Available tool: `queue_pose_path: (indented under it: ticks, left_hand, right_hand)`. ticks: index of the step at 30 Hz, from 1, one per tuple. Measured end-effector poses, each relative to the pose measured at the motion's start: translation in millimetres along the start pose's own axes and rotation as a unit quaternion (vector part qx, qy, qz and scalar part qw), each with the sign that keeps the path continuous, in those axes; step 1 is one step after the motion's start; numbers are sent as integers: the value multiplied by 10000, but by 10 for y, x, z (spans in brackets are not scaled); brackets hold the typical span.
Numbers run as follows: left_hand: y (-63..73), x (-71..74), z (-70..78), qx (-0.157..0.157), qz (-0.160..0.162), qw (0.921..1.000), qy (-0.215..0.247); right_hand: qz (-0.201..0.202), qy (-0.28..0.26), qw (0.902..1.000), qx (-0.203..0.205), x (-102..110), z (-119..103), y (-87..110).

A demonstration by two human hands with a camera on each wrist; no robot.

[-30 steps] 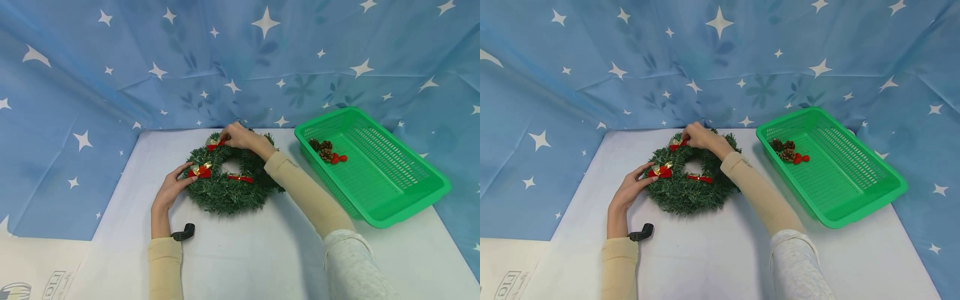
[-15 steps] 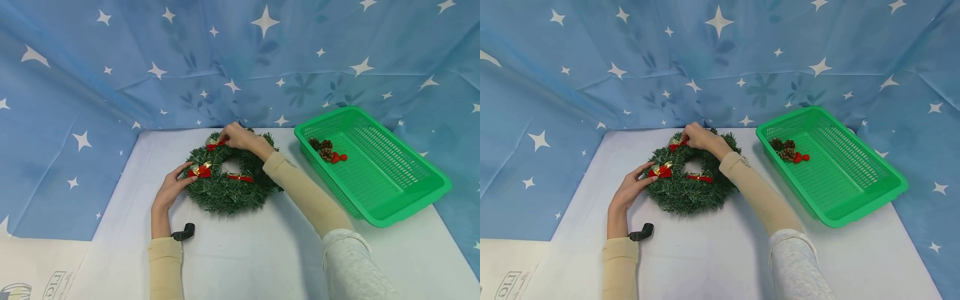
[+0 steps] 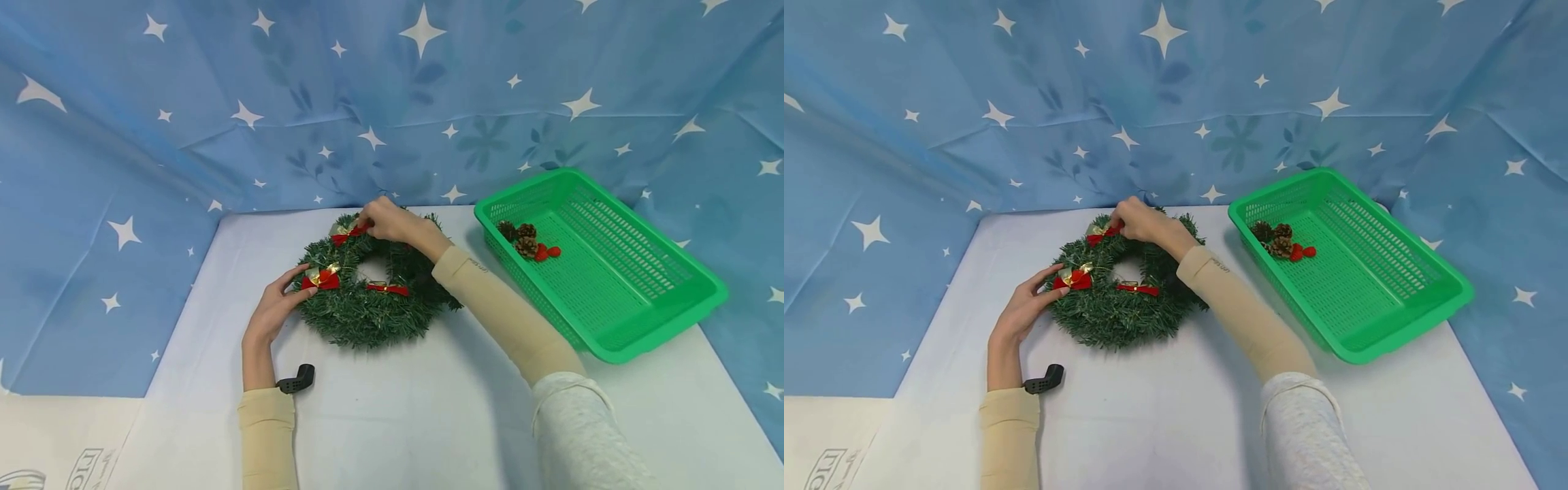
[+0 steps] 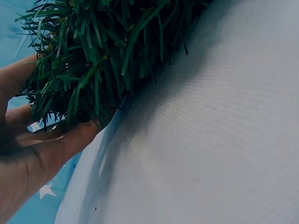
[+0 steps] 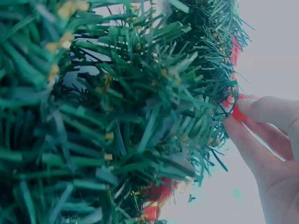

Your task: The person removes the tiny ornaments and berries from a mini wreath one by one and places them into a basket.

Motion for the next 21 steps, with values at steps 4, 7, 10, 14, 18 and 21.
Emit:
queue_pose_path:
  ticks: [4, 7, 10, 14, 18, 21]
  left_hand:
    - [-29, 13, -56, -35, 27, 10000, -9]
    - [-25, 11, -48, -47, 33, 10000, -22]
    - [-14, 5, -34, -49, 28, 10000, -7]
    - [-12, 0, -30, -38, 10, 10000, 24]
    - [-28, 10, -47, -19, 17, 10000, -29]
    - [-34, 17, -56, -15, 24, 10000, -33]
  right_hand:
    - [82, 65, 9999, 133, 32, -16, 28]
    - [138, 99, 9995, 255, 47, -20, 57]
    - [203, 125, 9990, 368, 70, -28, 95]
    - [268, 194, 9986, 421, 103, -30, 160]
    - [315, 272, 9979, 501, 119, -12, 224]
    - [340, 227, 9976, 558, 129, 2, 275]
Point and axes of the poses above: each hand's wrist, its own y-axis away from the middle knuckle, its own x-axis out of the back of the hand, z = x × y, the point moved 5 cm from there along -y, towards the middle knuckle, and after that the axes turned 2 degrees about -x, right-handed, at the moved point
